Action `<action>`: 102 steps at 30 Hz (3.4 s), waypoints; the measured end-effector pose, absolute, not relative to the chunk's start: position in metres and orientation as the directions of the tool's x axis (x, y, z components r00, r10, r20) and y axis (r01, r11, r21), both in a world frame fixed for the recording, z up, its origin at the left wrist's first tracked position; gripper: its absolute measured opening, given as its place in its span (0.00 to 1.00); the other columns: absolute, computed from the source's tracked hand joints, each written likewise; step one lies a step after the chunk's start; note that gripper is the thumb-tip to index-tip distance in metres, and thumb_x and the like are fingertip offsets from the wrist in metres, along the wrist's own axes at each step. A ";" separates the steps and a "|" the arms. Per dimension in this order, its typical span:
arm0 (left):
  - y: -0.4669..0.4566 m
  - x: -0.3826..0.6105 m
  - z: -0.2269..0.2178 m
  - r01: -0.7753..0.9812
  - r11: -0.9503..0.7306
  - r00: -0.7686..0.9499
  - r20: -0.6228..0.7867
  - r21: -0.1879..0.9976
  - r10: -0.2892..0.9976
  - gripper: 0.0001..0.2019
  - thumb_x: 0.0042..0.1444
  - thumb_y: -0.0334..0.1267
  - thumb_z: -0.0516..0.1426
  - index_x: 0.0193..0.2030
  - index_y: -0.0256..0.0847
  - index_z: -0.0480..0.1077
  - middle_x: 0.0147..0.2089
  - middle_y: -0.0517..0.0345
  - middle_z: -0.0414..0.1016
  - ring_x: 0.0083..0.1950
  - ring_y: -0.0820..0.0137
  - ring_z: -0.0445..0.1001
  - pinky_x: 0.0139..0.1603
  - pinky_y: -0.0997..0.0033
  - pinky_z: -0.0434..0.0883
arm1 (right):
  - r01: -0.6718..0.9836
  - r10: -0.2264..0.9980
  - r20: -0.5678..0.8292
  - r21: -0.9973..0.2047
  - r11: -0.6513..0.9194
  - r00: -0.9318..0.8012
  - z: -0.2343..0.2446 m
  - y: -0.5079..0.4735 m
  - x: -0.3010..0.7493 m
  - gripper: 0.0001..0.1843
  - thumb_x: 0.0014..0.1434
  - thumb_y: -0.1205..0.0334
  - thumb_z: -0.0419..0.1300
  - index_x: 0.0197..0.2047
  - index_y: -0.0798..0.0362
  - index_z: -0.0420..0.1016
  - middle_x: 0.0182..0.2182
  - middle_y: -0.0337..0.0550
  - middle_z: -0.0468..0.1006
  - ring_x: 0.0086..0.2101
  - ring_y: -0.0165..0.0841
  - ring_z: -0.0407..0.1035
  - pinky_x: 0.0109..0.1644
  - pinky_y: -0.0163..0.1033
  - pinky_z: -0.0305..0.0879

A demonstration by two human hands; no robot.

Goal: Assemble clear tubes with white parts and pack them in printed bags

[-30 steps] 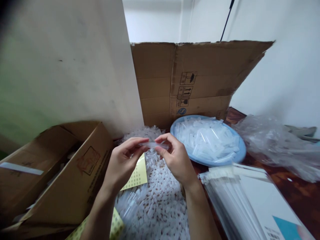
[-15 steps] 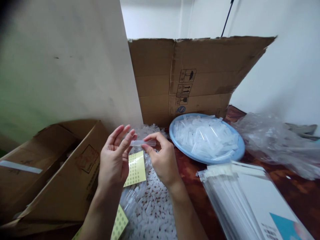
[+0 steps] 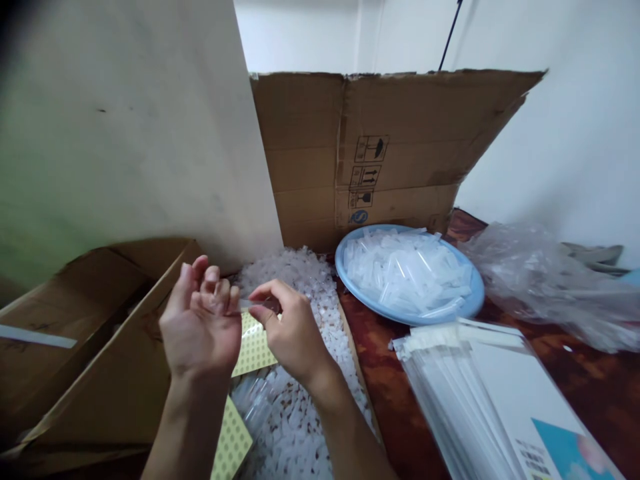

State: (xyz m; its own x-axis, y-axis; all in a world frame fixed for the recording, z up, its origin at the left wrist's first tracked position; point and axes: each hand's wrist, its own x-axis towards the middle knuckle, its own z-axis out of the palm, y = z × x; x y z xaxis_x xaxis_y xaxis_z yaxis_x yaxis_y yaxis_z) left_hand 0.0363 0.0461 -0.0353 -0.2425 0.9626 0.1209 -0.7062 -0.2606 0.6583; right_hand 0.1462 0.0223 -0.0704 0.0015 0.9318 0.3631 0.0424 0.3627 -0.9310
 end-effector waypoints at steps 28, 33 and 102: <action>0.027 0.043 -0.070 0.812 -0.412 0.560 -0.351 0.414 0.750 0.15 0.65 0.45 0.58 0.42 0.36 0.80 0.41 0.41 0.81 0.41 0.52 0.80 0.39 0.61 0.70 | 0.850 0.834 0.284 -0.394 -0.349 0.474 -0.135 0.030 0.292 0.23 0.73 0.53 0.47 0.49 0.49 0.83 0.57 0.53 0.78 0.61 0.57 0.62 0.64 0.72 0.45; 0.027 0.058 -0.088 0.773 -0.500 0.613 -0.260 0.391 0.746 0.12 0.62 0.34 0.60 0.51 0.36 0.79 0.51 0.41 0.80 0.49 0.53 0.80 0.49 0.61 0.73 | 0.876 0.847 0.276 -0.310 -0.370 0.455 -0.141 0.031 0.285 0.24 0.73 0.56 0.46 0.45 0.50 0.84 0.50 0.55 0.81 0.60 0.56 0.61 0.61 0.70 0.50; 0.044 0.016 -0.041 -0.081 -0.212 0.425 0.226 0.974 0.877 0.11 0.63 0.43 0.64 0.40 0.35 0.75 0.30 0.55 0.77 0.31 0.70 0.76 0.36 0.71 0.73 | 0.074 0.902 0.431 -0.900 0.429 0.013 -0.059 0.013 0.215 0.07 0.65 0.55 0.66 0.42 0.50 0.81 0.39 0.43 0.80 0.44 0.38 0.75 0.50 0.41 0.71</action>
